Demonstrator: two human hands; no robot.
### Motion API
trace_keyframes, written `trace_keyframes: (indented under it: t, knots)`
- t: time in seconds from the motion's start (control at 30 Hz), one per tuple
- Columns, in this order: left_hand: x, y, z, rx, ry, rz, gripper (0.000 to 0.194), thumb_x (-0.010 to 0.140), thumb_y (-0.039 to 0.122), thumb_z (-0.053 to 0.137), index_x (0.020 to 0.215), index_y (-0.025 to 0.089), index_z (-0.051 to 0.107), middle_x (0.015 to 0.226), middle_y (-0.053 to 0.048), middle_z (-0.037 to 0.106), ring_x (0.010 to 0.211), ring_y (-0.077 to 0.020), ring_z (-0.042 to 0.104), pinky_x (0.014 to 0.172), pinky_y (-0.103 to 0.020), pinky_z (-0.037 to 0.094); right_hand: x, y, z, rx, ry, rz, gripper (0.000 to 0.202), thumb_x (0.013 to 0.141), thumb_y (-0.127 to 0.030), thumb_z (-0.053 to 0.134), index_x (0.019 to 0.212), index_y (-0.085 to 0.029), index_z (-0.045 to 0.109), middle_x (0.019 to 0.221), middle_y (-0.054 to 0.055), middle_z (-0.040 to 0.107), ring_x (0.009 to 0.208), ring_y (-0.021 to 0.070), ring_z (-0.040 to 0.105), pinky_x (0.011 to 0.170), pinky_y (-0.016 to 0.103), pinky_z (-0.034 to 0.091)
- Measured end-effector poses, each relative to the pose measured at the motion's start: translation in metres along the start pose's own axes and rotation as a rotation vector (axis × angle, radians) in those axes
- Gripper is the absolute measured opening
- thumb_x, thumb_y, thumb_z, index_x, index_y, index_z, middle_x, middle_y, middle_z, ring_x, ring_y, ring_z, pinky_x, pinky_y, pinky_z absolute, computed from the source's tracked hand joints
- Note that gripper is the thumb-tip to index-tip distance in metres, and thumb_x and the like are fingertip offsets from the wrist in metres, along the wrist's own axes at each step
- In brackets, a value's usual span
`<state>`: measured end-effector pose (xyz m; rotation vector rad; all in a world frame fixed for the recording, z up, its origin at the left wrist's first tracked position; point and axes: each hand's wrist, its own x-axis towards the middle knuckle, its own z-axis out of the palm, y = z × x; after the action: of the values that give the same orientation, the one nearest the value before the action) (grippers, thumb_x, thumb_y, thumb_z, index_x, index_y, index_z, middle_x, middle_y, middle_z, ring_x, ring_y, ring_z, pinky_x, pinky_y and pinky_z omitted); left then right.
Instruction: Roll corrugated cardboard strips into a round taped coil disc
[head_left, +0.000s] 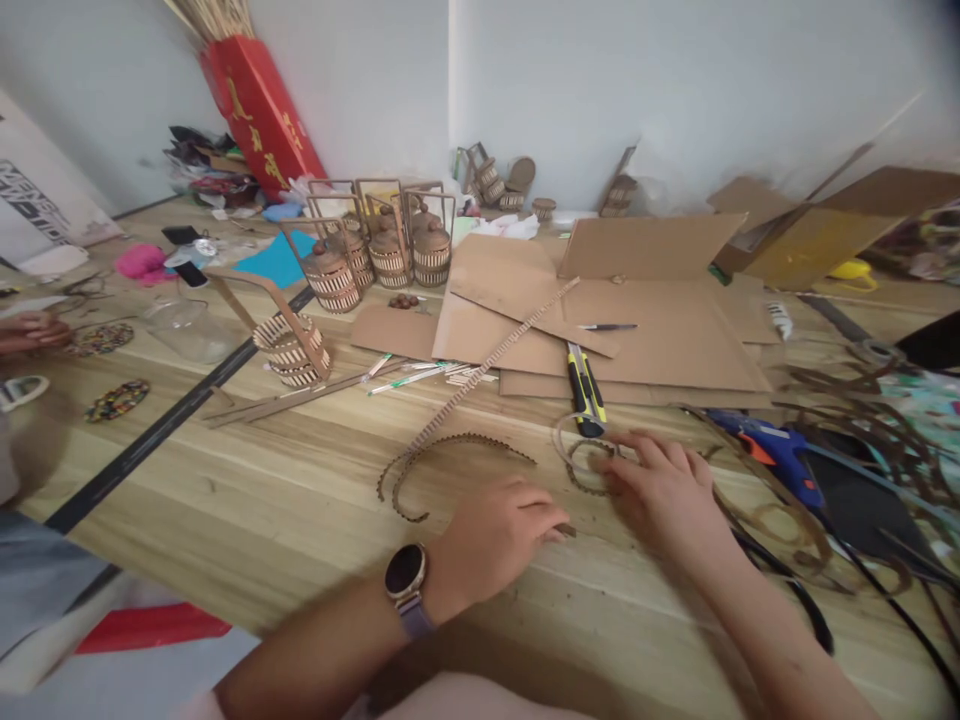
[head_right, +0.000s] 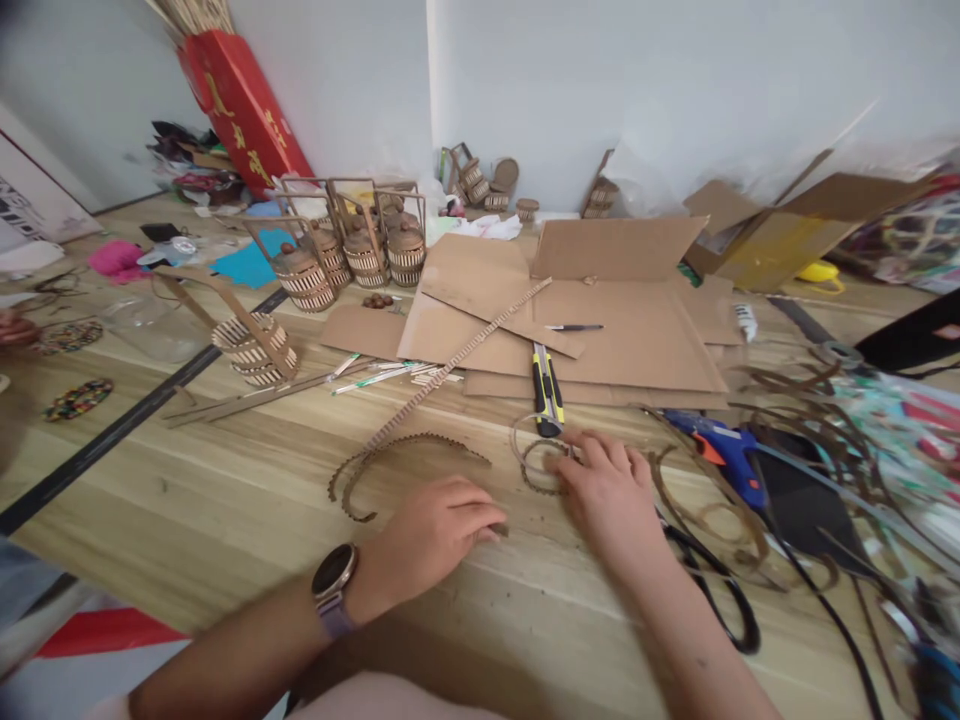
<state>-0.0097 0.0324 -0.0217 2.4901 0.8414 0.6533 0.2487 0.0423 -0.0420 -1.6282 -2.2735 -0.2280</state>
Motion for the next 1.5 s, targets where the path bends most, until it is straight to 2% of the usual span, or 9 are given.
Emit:
trace_keyframes:
  t: [0.17, 0.3, 0.47, 0.6, 0.7, 0.9, 1.1, 1.27, 1.5]
  knots:
    - [0.0, 0.003, -0.004, 0.113, 0.158, 0.12, 0.025, 0.099, 0.026, 0.05, 0.094, 0.015, 0.073, 0.134, -0.012, 0.061, 0.125, -0.0236, 0.054, 0.104, -0.038, 0.047, 0.0, -0.024, -0.017, -0.06, 0.062, -0.181, 0.025, 0.088, -0.01, 0.053, 0.096, -0.029, 0.068, 0.114, 0.003, 0.074, 0.123, 0.0303, 0.054, 0.097, 0.049, 0.029]
    - [0.001, 0.006, -0.011, -0.062, 0.069, 0.172, 0.028, 0.1, 0.023, 0.048, 0.099, 0.01, 0.073, 0.116, -0.014, 0.07, 0.114, -0.0216, 0.061, 0.101, -0.033, 0.048, -0.006, -0.05, -0.04, 0.109, 0.107, -0.269, 0.027, 0.088, -0.01, 0.05, 0.097, -0.03, 0.065, 0.1, -0.001, 0.077, 0.113, 0.0266, 0.061, 0.103, 0.048, 0.024]
    - [0.001, 0.006, -0.027, -0.513, -0.049, 0.112, 0.021, 0.095, 0.028, 0.06, 0.097, 0.014, 0.076, 0.097, -0.008, 0.075, 0.095, -0.017, 0.068, 0.091, -0.026, 0.049, -0.019, -0.056, -0.055, 0.62, 0.061, -0.044, 0.017, 0.09, -0.032, 0.061, 0.106, -0.031, 0.067, 0.105, 0.004, 0.075, 0.106, 0.025, 0.067, 0.094, 0.039, 0.046]
    - [0.0, 0.002, -0.032, -0.9, -0.051, 0.068, 0.033, 0.09, 0.043, 0.065, 0.097, 0.013, 0.077, 0.093, -0.012, 0.077, 0.087, -0.0178, 0.069, 0.084, -0.028, 0.052, -0.036, -0.045, -0.041, 1.075, 0.081, 0.248, 0.033, 0.086, -0.047, 0.065, 0.113, -0.028, 0.07, 0.108, 0.009, 0.075, 0.103, 0.0278, 0.07, 0.085, 0.035, 0.057]
    - [0.0, -0.004, -0.03, -1.054, -0.072, 0.017, 0.037, 0.085, 0.049, 0.068, 0.095, 0.015, 0.078, 0.09, -0.011, 0.077, 0.084, -0.0177, 0.068, 0.083, -0.029, 0.052, -0.045, -0.04, -0.025, 1.284, 0.084, 0.46, 0.034, 0.088, -0.054, 0.06, 0.104, -0.027, 0.073, 0.103, 0.011, 0.076, 0.1, 0.0283, 0.071, 0.084, 0.037, 0.058]
    - [0.002, -0.015, -0.03, -1.252, -0.18, -0.085, 0.037, 0.077, 0.05, 0.078, 0.087, 0.015, 0.078, 0.095, -0.012, 0.075, 0.086, -0.0191, 0.07, 0.081, -0.03, 0.054, -0.043, -0.042, -0.025, 1.293, 0.047, 0.517, 0.031, 0.08, -0.055, 0.07, 0.078, -0.024, 0.072, 0.085, 0.008, 0.072, 0.088, 0.0251, 0.069, 0.075, 0.034, 0.057]
    - [0.004, -0.01, -0.031, -1.09, -0.318, -0.073, 0.042, 0.08, 0.056, 0.072, 0.088, 0.016, 0.079, 0.104, -0.011, 0.072, 0.089, -0.017, 0.067, 0.085, -0.028, 0.051, -0.029, -0.059, -0.048, 1.11, -0.103, 0.358, 0.032, 0.084, -0.054, 0.065, 0.077, -0.023, 0.074, 0.072, 0.005, 0.068, 0.068, 0.0179, 0.064, 0.061, 0.027, 0.052]
    - [0.005, -0.004, -0.028, -1.006, -0.312, -0.065, 0.048, 0.081, 0.061, 0.068, 0.091, 0.015, 0.08, 0.086, -0.008, 0.072, 0.076, -0.0147, 0.063, 0.076, -0.025, 0.048, -0.032, -0.059, -0.045, 1.174, -0.212, 0.342, 0.025, 0.085, -0.048, 0.067, 0.082, -0.024, 0.075, 0.076, 0.005, 0.069, 0.071, 0.0181, 0.064, 0.064, 0.028, 0.052]
    - [0.004, -0.011, -0.03, -1.233, -0.27, -0.03, 0.038, 0.076, 0.053, 0.076, 0.086, 0.017, 0.081, 0.084, -0.01, 0.074, 0.078, -0.0178, 0.064, 0.079, -0.029, 0.05, -0.04, -0.049, -0.03, 1.466, -0.091, 0.47, 0.019, 0.08, -0.045, 0.074, 0.083, -0.026, 0.075, 0.087, 0.006, 0.073, 0.09, 0.0231, 0.068, 0.079, 0.033, 0.054]
